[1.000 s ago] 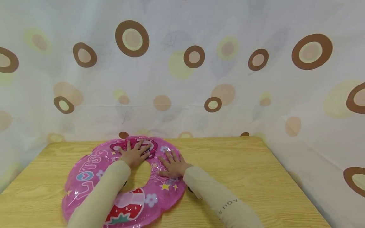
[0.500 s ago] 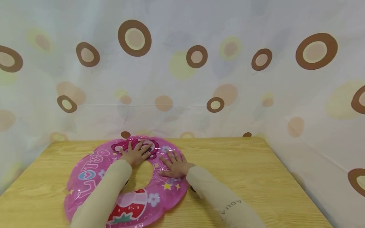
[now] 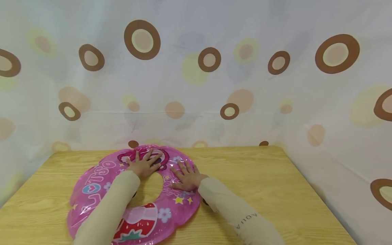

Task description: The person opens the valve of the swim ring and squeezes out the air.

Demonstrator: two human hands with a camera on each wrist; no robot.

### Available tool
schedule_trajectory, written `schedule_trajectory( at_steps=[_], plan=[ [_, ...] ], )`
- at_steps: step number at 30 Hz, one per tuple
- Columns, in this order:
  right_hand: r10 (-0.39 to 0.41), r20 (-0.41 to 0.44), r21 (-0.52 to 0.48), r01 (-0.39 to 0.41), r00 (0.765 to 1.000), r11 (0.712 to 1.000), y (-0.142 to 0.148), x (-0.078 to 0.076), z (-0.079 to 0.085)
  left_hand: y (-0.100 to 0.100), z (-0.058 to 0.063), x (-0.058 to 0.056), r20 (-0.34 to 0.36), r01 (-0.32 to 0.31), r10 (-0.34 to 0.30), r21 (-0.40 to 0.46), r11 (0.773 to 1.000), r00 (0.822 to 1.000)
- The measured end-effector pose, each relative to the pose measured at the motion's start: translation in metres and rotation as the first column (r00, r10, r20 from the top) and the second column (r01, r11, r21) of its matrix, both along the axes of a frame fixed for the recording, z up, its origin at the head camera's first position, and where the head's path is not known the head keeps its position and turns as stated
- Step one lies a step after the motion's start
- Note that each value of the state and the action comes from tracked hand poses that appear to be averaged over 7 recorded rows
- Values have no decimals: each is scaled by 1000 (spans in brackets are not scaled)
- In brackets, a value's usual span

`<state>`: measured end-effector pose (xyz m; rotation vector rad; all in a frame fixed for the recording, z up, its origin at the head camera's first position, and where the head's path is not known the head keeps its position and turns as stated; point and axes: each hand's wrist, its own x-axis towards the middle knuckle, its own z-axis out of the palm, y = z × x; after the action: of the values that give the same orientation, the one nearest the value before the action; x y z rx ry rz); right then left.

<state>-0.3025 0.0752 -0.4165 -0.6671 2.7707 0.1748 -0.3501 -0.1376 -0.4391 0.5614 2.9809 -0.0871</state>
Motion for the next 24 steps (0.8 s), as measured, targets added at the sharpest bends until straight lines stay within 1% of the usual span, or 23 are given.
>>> schedule_trajectory(
  at_steps=[3,4,7,8,9,11,14,15,17,19,22,24],
  plan=[
    [-7,13,1,7,1000,1000,-2,-1,1,1,1,1,-46,-14,14,12,1000,999],
    [-10,15,-3,10,1000,1000,-2,-1,1,2,1,1,-65,-25,26,27,999,998],
    [-19,18,-5,19,1000,1000,-3,-2,2,6,5,3,-116,-21,26,48,999,993],
    [-24,18,-6,24,1000,1000,-3,-2,2,9,7,4,-126,-24,34,78,997,991],
    [-28,14,-6,28,1000,1000,-3,-2,2,11,8,4,-127,-12,22,79,997,992],
    [-31,12,4,31,999,1000,-3,-3,2,15,11,7,-104,-1,11,97,995,995],
    [-32,22,2,32,999,999,-3,-2,1,18,13,11,-36,-41,47,156,987,998],
    [-27,24,2,27,999,1000,-3,-2,0,18,13,12,-15,-45,48,142,989,999],
    [-13,22,-16,14,1000,1000,-1,-4,-3,19,13,13,24,-81,78,168,983,997],
    [-8,21,-36,8,1000,999,0,-4,-3,20,12,13,41,-88,82,174,981,996],
    [1,16,-52,0,1000,999,1,-4,-3,20,12,13,49,-80,72,172,982,996],
    [-4,16,-56,5,1000,998,1,-3,0,20,11,12,44,-57,52,139,989,998]
  ],
)
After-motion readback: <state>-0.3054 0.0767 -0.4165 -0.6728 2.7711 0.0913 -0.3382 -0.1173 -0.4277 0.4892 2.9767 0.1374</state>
